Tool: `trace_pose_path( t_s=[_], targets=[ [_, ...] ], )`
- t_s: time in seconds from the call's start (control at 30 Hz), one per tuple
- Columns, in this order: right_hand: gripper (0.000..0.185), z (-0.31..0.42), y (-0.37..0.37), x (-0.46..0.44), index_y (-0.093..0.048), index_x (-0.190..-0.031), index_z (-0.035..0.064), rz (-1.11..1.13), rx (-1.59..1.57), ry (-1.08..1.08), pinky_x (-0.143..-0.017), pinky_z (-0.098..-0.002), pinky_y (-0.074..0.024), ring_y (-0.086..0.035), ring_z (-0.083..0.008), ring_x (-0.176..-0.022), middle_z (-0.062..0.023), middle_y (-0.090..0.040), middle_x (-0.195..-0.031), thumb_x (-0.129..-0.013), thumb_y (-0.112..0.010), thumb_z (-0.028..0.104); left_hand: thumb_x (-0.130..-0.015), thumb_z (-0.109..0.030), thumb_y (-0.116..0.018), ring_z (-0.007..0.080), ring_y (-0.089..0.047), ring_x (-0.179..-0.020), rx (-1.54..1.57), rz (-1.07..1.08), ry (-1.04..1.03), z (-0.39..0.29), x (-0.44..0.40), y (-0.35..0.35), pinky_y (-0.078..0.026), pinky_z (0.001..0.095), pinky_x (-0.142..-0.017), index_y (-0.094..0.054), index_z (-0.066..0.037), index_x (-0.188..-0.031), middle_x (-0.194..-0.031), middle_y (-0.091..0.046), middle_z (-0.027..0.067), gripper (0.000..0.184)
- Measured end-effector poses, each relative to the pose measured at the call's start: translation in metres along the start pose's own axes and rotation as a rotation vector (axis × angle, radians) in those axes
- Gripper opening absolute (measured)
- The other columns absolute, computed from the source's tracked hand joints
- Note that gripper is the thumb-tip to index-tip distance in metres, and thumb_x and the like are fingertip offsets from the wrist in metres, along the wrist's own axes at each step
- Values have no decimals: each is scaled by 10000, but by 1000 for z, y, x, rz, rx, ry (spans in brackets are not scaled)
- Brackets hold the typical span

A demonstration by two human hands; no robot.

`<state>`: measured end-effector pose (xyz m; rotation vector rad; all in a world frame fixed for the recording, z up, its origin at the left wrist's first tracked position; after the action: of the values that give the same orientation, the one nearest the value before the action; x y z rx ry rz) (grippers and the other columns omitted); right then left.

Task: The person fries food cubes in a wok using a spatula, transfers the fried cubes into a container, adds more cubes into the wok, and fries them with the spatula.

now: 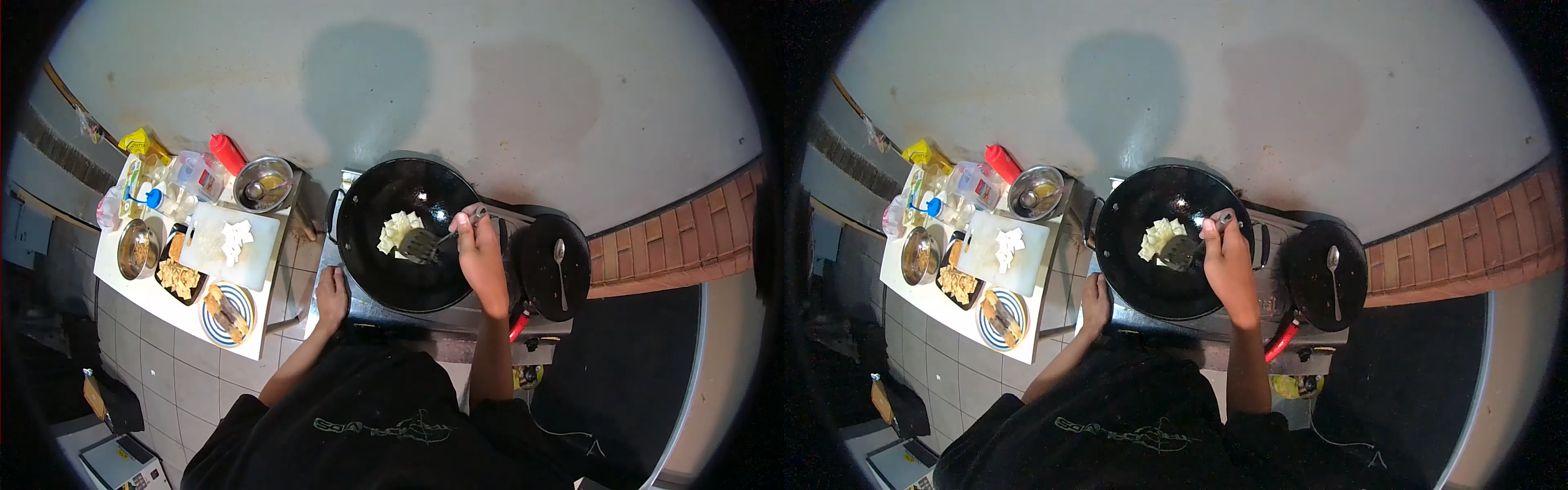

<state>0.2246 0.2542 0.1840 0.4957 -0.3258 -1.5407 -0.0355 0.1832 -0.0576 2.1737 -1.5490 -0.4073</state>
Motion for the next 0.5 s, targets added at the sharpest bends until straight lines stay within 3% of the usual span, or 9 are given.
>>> trace_pose_path(
  t_s=[0.17, 0.27, 0.4, 0.47, 0.5],
  targets=[
    [297, 0, 0, -1, -516, -1093, -36, -70, 232, 40, -709, -393, -460, -607, -346, -760, -212, -618, -833, -1000, -487, 245, -1015, -242, -366, 434, -544, -922, 5, 9, 5, -2, 0, -1, -415, 453, -829, -528, 44, -991, -939, -564, 268, 329],
    [302, 2, 1, -1, -516, -1089, -35, -20, 40, 50, -700, -393, -457, -596, -349, -744, -214, -615, -832, -998, -488, 252, -1005, -225, -406, 446, -547, -894, 11, -48, -37, -5, 0, 4, -425, 483, -776, -545, 43, -959, -939, -570, 262, 305],
    [277, 9, 4, 0, -511, -1059, -33, -87, 61, 72, -687, -396, -453, -583, -345, -719, -204, -606, -810, -998, -488, 237, -1003, -221, -407, 445, -547, -892, 24, -18, -3, -6, 0, 3, -423, 481, -774, -545, 42, -957, -943, -570, 261, 300],
    [213, 1, 0, 0, -511, -942, 15, -57, 191, -22, -702, -320, -426, -511, -168, -724, -73, -560, -771, -1008, -480, 214, -1003, -221, -408, 444, -547, -890, 24, -15, -5, -6, 0, 3, -422, 480, -773, -545, 42, -958, -944, -569, 261, 300],
    [213, 1, 1, 0, -511, -942, 15, -58, 191, -21, -702, -320, -426, -511, -168, -724, -73, -560, -771, -1008, -480, 214, -1009, -238, -381, 450, -546, -926, 14, 5, 9, -5, 0, 2, -419, 478, -805, -541, 41, -993, -968, -573, 271, 321]
  ],
)
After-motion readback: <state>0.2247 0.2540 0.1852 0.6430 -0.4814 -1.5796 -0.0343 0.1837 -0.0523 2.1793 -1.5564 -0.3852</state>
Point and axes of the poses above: each hand's wrist, its own x-axis away from the middle knuckle, its own y-axis out of the back of the hand, z = x × y, the point moved 8 cm from there along -x, towards the middle knuckle
